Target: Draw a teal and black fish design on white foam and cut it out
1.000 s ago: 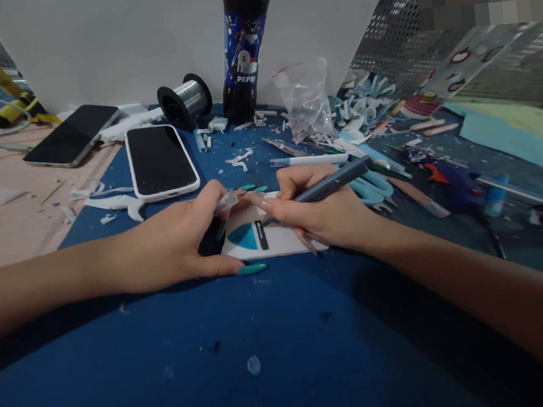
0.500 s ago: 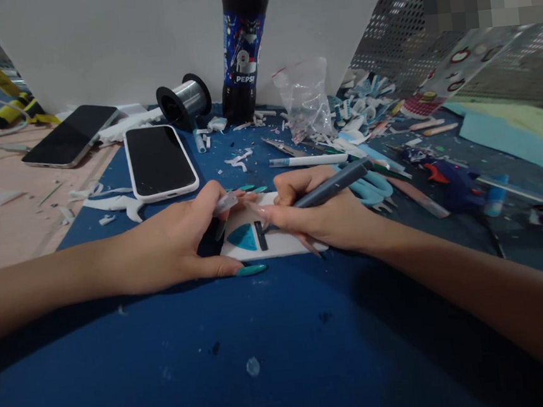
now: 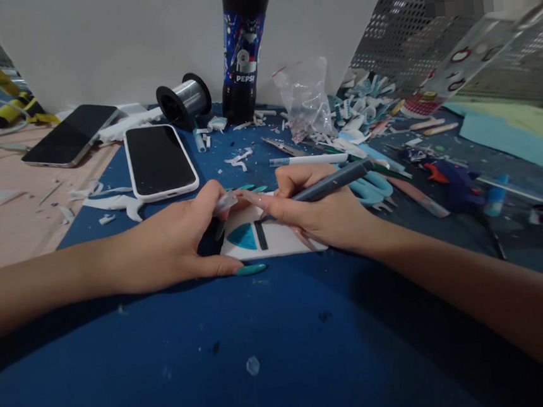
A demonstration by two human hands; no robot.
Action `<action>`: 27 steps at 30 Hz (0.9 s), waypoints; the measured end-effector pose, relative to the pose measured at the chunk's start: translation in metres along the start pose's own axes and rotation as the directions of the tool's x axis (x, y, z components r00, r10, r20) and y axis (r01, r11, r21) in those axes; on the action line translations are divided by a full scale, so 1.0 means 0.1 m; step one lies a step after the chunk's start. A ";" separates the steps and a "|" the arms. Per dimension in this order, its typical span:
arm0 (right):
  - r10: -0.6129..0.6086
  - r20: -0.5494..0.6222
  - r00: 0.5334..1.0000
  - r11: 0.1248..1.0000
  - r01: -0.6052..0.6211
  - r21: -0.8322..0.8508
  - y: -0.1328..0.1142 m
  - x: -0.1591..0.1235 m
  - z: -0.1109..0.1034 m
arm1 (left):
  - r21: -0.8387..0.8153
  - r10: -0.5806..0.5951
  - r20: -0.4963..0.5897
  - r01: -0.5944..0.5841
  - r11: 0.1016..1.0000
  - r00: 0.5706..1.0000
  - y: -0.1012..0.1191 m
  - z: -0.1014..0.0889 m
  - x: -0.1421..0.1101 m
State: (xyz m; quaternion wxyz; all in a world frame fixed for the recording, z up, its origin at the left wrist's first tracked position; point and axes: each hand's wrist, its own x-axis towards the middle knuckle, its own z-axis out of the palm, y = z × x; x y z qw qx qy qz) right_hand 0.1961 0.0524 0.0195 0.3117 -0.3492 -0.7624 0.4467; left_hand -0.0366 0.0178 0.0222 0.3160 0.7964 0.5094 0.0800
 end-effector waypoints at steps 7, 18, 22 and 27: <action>-0.015 -0.003 1.000 1.000 0.015 0.002 -0.02 0.01 0.00 | -0.015 0.000 -0.047 -0.001 1.000 0.999 0.02 0.01 -0.02; -0.014 0.021 1.000 0.997 0.013 0.070 -0.01 0.00 -0.01 | 0.018 0.015 -0.008 -0.014 1.000 1.000 0.00 0.01 -0.01; -0.007 0.035 0.999 0.981 0.000 0.195 0.01 0.00 -0.01 | 0.029 0.058 -0.006 -0.058 0.998 0.998 -0.03 0.02 0.01; 0.001 -0.097 0.995 0.948 0.030 0.317 0.06 -0.02 0.01 | 0.055 0.068 -0.009 -0.068 0.996 0.998 -0.01 0.00 0.02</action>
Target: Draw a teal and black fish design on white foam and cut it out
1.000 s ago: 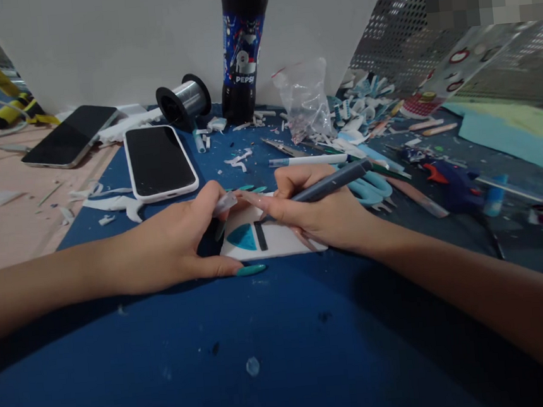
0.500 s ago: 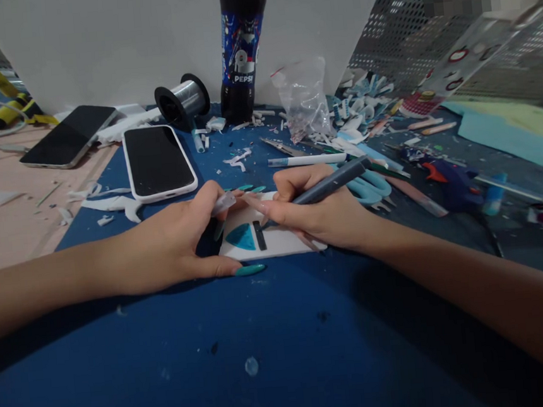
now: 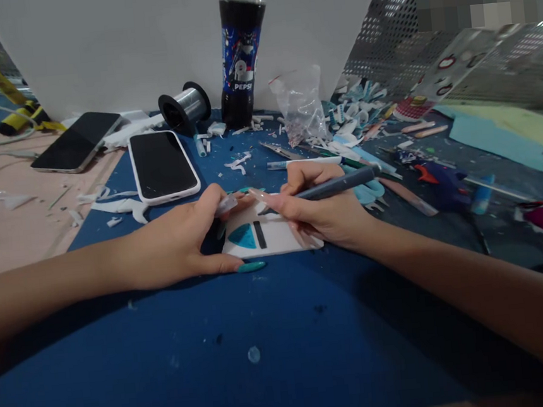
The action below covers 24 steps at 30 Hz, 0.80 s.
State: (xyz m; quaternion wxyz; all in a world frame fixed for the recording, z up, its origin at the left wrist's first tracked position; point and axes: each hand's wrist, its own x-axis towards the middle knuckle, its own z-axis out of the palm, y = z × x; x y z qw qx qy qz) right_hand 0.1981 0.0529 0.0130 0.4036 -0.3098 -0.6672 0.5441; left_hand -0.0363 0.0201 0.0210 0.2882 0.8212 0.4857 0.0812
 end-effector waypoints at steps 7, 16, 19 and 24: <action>0.019 -0.045 0.999 1.000 -0.020 -0.004 -0.02 -0.06 -0.03 | -0.060 0.062 -0.003 -0.062 0.996 0.998 -0.03 0.00 -0.02; 0.073 -0.009 0.997 0.996 -0.074 -0.045 0.00 -0.04 -0.06 | 0.017 -0.017 0.009 0.017 1.000 1.000 0.03 -0.03 0.00; 0.088 0.014 0.996 0.993 -0.087 -0.075 -0.01 -0.05 -0.07 | 0.014 -0.011 0.010 0.011 1.000 1.000 0.03 -0.04 0.00; 0.095 0.034 0.995 0.992 -0.092 -0.083 -0.02 -0.05 -0.08 | -0.020 0.004 -0.015 -0.005 1.000 1.000 -0.06 0.01 -0.01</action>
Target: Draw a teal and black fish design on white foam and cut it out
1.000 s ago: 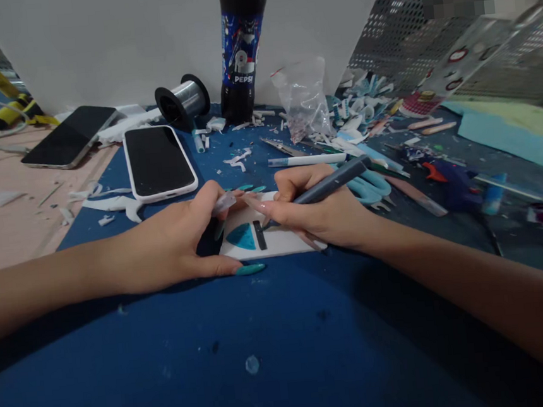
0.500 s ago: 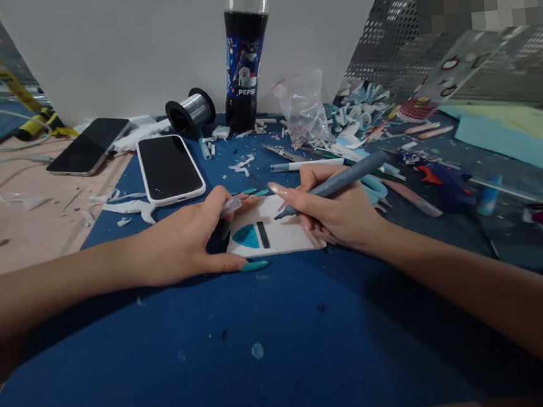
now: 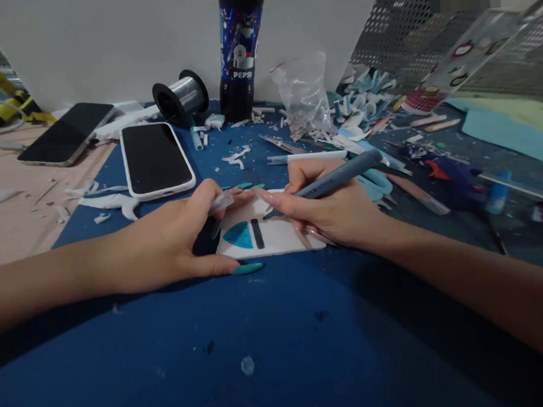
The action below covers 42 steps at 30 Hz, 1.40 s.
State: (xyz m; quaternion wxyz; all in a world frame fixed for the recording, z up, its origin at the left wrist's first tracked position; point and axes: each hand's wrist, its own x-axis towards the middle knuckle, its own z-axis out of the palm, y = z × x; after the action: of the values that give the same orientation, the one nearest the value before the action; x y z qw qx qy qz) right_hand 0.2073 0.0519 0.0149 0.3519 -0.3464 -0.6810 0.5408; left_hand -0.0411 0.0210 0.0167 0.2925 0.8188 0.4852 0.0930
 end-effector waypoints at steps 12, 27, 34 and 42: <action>-0.010 0.001 1.000 0.999 0.010 -0.047 0.01 0.00 0.00 | -0.015 -0.016 -0.011 0.016 1.000 1.000 0.02 0.01 -0.02; -0.018 0.015 1.000 1.000 0.019 -0.020 0.00 0.01 0.00 | -0.052 -0.024 -0.024 0.023 0.998 0.999 0.00 0.02 -0.01; -0.014 0.014 1.000 1.000 0.015 -0.011 -0.01 0.01 0.01 | -0.006 -0.071 0.056 0.072 0.997 0.996 0.06 -0.02 0.02; -0.007 0.021 1.000 0.999 0.008 -0.031 -0.02 0.00 0.00 | -0.047 -0.117 -0.017 0.116 0.992 0.993 0.16 -0.01 -0.06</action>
State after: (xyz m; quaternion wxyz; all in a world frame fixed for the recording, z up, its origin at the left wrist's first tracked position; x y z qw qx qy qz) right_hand 0.2068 0.0515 0.0170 0.3413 -0.3435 -0.6943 0.5325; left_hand -0.0332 0.0103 0.0269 0.3112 0.7813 0.5326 0.0950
